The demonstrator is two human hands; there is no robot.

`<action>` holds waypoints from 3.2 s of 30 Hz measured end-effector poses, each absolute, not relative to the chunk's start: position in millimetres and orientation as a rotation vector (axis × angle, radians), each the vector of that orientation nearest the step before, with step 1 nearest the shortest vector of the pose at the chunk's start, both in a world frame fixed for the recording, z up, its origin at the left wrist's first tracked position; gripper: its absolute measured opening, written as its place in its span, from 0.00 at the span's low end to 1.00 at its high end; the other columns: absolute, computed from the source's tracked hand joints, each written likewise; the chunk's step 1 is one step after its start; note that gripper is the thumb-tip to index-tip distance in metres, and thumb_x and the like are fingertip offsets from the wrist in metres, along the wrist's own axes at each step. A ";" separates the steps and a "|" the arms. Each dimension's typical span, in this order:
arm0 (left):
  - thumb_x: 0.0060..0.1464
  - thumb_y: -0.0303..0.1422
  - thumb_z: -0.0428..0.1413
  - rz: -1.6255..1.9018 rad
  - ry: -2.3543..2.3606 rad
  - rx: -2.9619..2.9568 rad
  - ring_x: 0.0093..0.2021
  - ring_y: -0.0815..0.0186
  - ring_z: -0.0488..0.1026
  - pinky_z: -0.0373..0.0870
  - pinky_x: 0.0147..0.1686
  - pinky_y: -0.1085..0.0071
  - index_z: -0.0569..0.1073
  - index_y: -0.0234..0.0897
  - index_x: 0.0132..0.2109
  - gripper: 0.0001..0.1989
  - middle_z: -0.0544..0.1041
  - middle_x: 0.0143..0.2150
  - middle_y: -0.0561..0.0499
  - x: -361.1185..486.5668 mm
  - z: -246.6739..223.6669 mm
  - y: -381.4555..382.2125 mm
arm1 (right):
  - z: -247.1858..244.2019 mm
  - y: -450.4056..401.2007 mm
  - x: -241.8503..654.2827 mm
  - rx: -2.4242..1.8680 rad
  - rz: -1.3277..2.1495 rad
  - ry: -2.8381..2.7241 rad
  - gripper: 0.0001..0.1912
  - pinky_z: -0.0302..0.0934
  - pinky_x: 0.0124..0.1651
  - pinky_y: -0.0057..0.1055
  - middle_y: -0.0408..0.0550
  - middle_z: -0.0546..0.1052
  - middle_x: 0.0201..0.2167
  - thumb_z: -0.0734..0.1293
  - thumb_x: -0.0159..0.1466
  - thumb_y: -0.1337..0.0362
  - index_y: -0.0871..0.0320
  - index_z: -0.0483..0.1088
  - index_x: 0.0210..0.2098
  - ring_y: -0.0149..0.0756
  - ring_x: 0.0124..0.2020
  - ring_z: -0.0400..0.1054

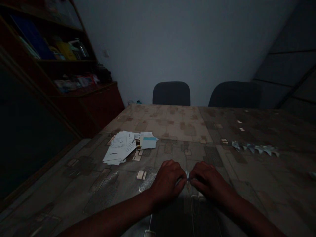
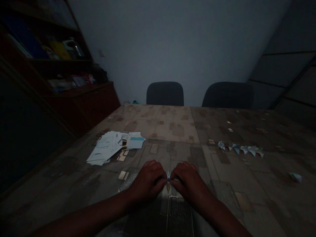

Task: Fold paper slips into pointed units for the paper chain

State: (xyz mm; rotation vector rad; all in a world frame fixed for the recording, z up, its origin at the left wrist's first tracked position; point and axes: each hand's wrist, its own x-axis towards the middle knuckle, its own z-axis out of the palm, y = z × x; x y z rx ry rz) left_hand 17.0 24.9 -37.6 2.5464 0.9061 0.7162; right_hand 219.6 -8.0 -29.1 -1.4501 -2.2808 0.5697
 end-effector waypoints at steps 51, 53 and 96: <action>0.55 0.28 0.60 0.738 1.006 2.516 0.39 0.63 0.67 0.59 0.42 0.66 0.75 0.39 0.34 0.02 0.73 0.34 0.53 22.0 -37.6 26.9 | -28.3 2.2 210.1 -1.722 0.511 -2.066 0.03 0.51 0.35 0.30 0.41 0.72 0.24 0.65 0.54 0.67 0.56 0.71 0.25 0.35 0.30 0.65; 0.56 0.31 0.60 0.745 0.938 2.692 0.38 0.63 0.66 0.59 0.42 0.65 0.76 0.39 0.33 0.03 0.73 0.33 0.52 20.1 -38.8 27.2 | -31.0 2.2 211.2 -1.708 0.514 -2.063 0.04 0.52 0.35 0.30 0.41 0.73 0.25 0.65 0.55 0.67 0.55 0.72 0.26 0.36 0.30 0.65; 0.61 0.25 0.50 0.534 0.585 3.061 0.39 0.62 0.67 0.60 0.49 0.62 0.69 0.33 0.49 0.10 0.74 0.37 0.47 7.5 -33.8 19.9 | -31.8 -15.6 214.6 -1.448 0.233 -2.287 0.09 0.58 0.38 0.35 0.47 0.73 0.30 0.63 0.67 0.65 0.51 0.77 0.41 0.40 0.35 0.66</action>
